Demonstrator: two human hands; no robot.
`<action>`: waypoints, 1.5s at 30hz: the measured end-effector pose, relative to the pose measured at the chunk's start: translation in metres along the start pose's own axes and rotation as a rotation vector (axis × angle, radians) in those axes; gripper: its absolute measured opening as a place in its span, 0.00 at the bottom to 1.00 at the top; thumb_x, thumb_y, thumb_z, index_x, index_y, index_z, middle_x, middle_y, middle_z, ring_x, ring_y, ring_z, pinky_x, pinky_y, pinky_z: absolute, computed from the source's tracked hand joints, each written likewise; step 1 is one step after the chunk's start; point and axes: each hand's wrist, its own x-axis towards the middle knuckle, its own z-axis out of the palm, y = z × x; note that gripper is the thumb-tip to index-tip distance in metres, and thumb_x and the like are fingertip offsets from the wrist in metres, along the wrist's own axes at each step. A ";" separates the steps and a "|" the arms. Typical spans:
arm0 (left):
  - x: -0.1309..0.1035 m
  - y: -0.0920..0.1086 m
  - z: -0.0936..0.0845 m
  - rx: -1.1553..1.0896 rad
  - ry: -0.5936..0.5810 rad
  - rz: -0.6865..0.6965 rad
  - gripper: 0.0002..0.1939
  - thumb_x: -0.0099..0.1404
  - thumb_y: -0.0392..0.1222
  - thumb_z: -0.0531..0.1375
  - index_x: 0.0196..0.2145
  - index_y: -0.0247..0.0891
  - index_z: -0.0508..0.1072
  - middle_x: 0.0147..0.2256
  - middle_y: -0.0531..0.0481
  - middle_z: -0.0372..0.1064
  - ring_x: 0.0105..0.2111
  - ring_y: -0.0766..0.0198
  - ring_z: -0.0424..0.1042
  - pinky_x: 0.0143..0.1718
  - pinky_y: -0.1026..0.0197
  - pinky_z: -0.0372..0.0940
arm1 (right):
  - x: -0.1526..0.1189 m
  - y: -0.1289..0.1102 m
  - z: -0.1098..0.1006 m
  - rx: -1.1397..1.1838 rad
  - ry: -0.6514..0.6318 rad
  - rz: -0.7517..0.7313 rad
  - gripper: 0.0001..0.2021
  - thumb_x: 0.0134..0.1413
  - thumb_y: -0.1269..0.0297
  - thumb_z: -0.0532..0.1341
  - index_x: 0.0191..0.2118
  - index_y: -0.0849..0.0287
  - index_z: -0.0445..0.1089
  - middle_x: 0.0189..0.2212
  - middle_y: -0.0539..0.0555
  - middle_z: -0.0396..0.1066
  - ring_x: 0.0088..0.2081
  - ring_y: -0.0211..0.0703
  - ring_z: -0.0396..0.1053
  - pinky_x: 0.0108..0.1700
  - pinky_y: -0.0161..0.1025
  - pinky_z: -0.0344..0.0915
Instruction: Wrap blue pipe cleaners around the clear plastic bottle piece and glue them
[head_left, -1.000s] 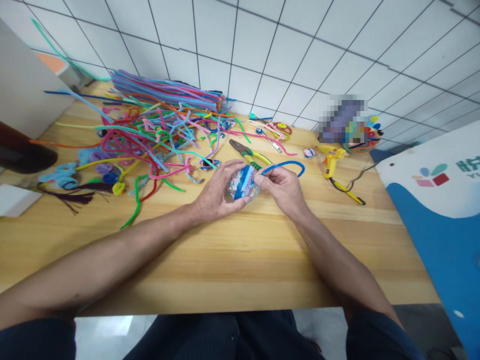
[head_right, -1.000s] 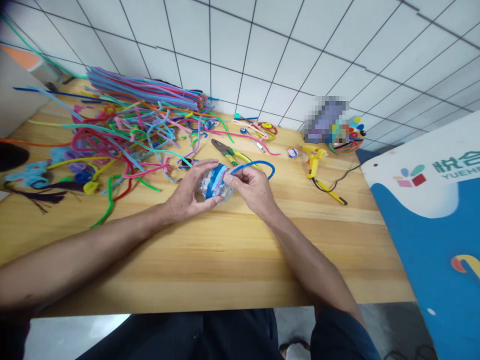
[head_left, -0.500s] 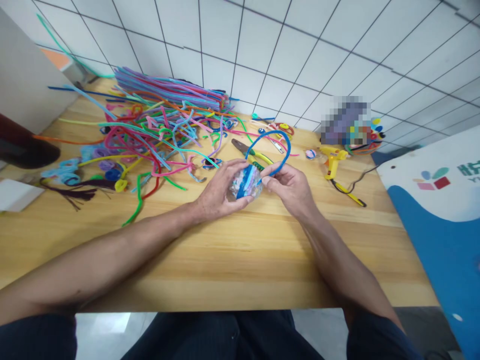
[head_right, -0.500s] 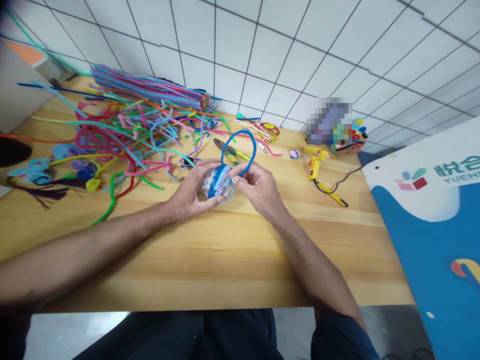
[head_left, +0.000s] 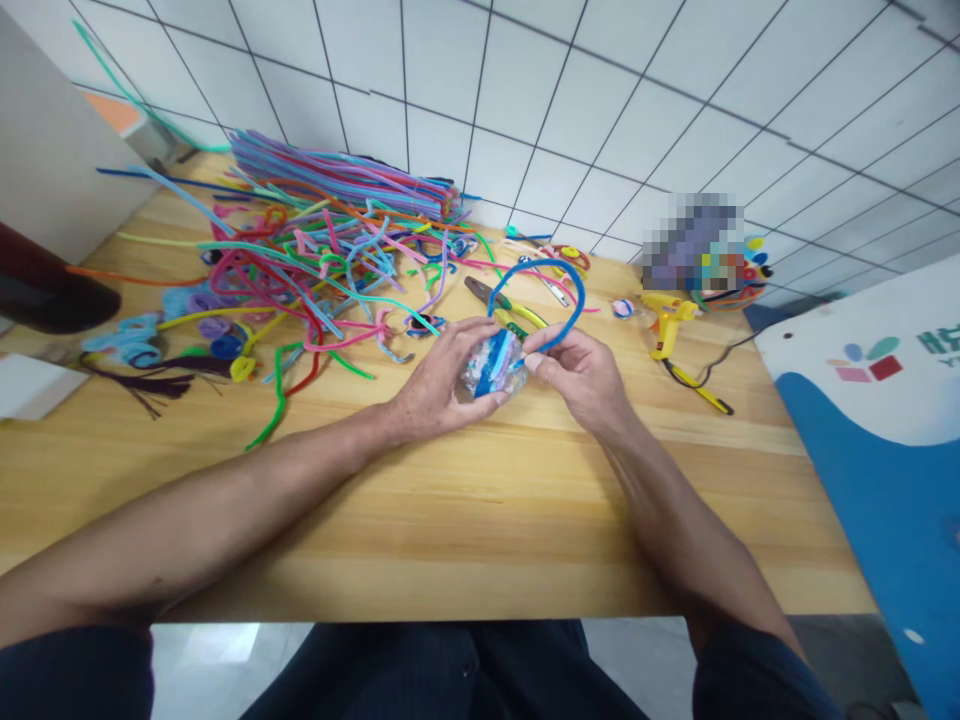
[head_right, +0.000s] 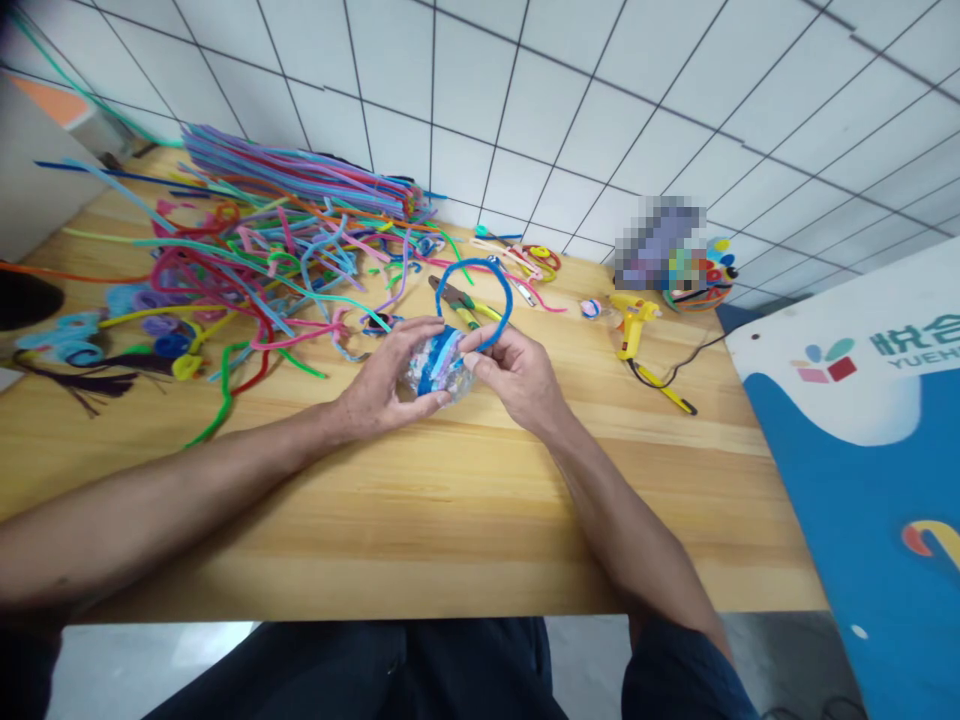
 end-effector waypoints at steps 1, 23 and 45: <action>0.000 0.000 0.000 -0.003 0.001 -0.003 0.40 0.70 0.51 0.69 0.73 0.46 0.58 0.67 0.34 0.66 0.69 0.40 0.67 0.69 0.33 0.66 | 0.000 0.001 0.000 0.003 -0.005 -0.003 0.14 0.55 0.50 0.76 0.39 0.52 0.77 0.37 0.51 0.81 0.37 0.43 0.76 0.42 0.45 0.77; 0.001 0.001 0.001 -0.007 0.011 0.035 0.39 0.70 0.50 0.68 0.73 0.46 0.58 0.66 0.34 0.67 0.68 0.41 0.68 0.68 0.34 0.68 | 0.000 0.003 0.005 -0.062 -0.006 -0.056 0.17 0.57 0.46 0.75 0.40 0.53 0.77 0.36 0.50 0.79 0.36 0.41 0.75 0.41 0.41 0.74; 0.011 0.020 -0.016 -0.115 -0.095 -0.191 0.23 0.79 0.55 0.60 0.65 0.42 0.66 0.61 0.39 0.72 0.59 0.51 0.75 0.63 0.46 0.71 | -0.005 0.002 0.012 -0.235 0.042 -0.200 0.07 0.61 0.56 0.72 0.36 0.52 0.79 0.35 0.52 0.80 0.35 0.44 0.75 0.41 0.43 0.74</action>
